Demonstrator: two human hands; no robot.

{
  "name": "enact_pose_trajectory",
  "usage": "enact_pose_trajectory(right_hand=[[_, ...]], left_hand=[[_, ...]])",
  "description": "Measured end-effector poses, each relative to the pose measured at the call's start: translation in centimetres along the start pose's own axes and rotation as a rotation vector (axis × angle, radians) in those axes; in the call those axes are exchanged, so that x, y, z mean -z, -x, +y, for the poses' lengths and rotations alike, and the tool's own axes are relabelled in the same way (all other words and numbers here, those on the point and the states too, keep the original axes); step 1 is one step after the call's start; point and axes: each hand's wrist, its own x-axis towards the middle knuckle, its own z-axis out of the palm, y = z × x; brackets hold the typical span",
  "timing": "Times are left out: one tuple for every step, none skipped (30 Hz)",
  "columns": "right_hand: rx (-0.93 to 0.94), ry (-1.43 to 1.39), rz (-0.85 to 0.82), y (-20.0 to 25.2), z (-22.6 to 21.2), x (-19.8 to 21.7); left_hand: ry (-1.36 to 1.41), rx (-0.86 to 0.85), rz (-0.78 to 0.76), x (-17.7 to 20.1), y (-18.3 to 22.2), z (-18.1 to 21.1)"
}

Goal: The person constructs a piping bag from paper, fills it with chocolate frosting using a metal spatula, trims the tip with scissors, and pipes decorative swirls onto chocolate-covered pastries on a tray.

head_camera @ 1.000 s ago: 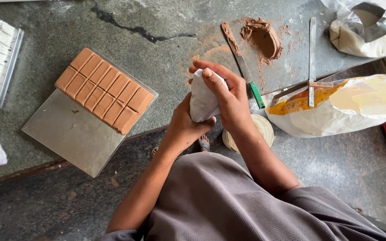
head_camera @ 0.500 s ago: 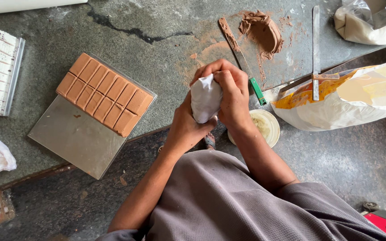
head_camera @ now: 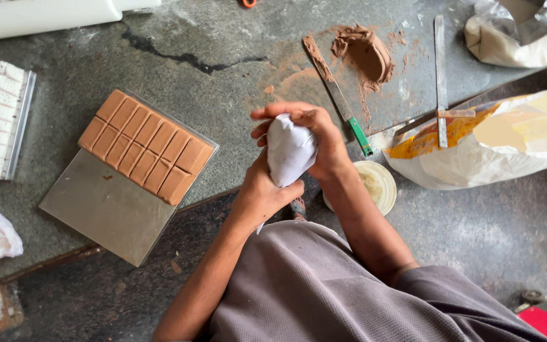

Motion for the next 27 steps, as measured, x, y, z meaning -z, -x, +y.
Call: enact_pose_trajectory(right_hand=[[-0.001, -0.030, -0.014, 0.2, 0.4, 0.3], [-0.002, -0.061, -0.028, 0.3, 0.6, 0.7], [0.011, -0.070, -0.004, 0.6, 0.7, 1.0], [0.047, -0.008, -0.051, 0.6, 0.7, 1.4], [0.084, 0.061, -0.099, 0.7, 0.5, 1.6], [0.096, 0.058, -0.075, 1.0, 0.4, 1.6], [0.117, 0.077, -0.070, 1.1, 0.3, 1.6], [0.137, 0.097, -0.065, 1.2, 0.1, 1.6], [0.145, 0.089, -0.048, 1.3, 0.0, 1.6], [0.166, 0.087, -0.030, 1.4, -0.2, 1.7], [0.187, 0.081, -0.011, 1.5, -0.3, 1.9], [0.195, 0.070, 0.008, 1.6, -0.5, 2.2], [0.197, 0.051, 0.031, 1.7, -0.7, 2.6], [0.200, 0.033, 0.055, 1.7, -0.9, 3.0], [0.210, 0.018, 0.080, 1.8, -1.0, 3.5], [0.212, 0.011, 0.088, 1.9, -1.2, 4.1], [0.211, 0.006, 0.102, 2.3, -1.4, 4.7], [0.216, -0.006, 0.134, 2.6, -1.4, 5.2], [0.224, -0.015, 0.137, 2.8, -1.5, 5.6], [0.233, -0.023, 0.139, 2.9, -1.7, 6.0], [0.231, -0.035, 0.167, 3.1, -1.9, 6.4], [0.213, 0.041, 0.169, 3.3, -2.2, 6.7], [0.194, 0.124, 0.167, 3.4, -2.7, 7.3], [0.166, 0.233, 0.139, 3.6, -3.1, 7.8], [0.133, 0.353, 0.113, 4.0, -3.8, 8.8], [0.244, 0.444, 0.098, 3.8, -4.3, 10.1], [0.285, 0.480, 0.087, 3.7, -4.6, 11.6]], left_hand=[[-0.006, 0.007, -0.018, 0.1, 0.1, 0.0], [-0.024, 0.045, -0.009, 0.2, 0.1, 0.0], [-0.040, 0.086, -0.010, 0.1, 0.2, 0.0], [-0.046, 0.095, -0.037, 0.0, 0.2, -0.1], [-0.011, 0.112, -0.043, -0.3, 0.1, 0.0], [0.024, 0.130, -0.048, -0.5, -0.1, 0.0], [0.020, 0.135, -0.069, -0.7, -0.2, 0.0], [0.021, 0.110, -0.080, -0.9, -0.3, 0.1], [0.018, 0.086, -0.088, -1.1, -0.4, 0.1], [0.012, 0.093, -0.106, -1.4, -0.6, 0.2], [0.001, 0.085, -0.115, -1.6, -0.8, 0.2], [-0.011, 0.077, -0.124, -1.9, -1.0, 0.3], [-0.020, 0.089, -0.146, -2.3, -1.2, 0.3], [-0.017, 0.093, -0.137, -2.8, -1.4, 0.4], [-0.014, 0.099, -0.131, -3.2, -1.7, 0.4], [-0.024, 0.113, -0.156, -3.5, -2.0, 0.4], [-0.019, 0.095, -0.181, -3.8, -2.2, 0.4], [-0.013, 0.076, -0.205, -4.2, -2.4, 0.3], [-0.015, 0.097, -0.228, -4.5, -2.7, 0.1], [0.022, 0.102, -0.273, -4.7, -3.1, -0.1], [0.063, 0.109, -0.313, -5.0, -3.3, -0.3], [0.064, 0.132, -0.332, -5.3, -3.5, -0.5], [0.064, 0.175, -0.330, -5.8, -3.7, -0.8], [0.063, 0.219, -0.328, -6.1, -4.0, -0.9], [0.077, 0.230, -0.349, -6.5, -4.4, -1.1], [0.143, 0.303, -0.305, -6.6, -4.6, -1.2], [0.202, 0.384, -0.247, -6.6, -4.3, -1.0]])
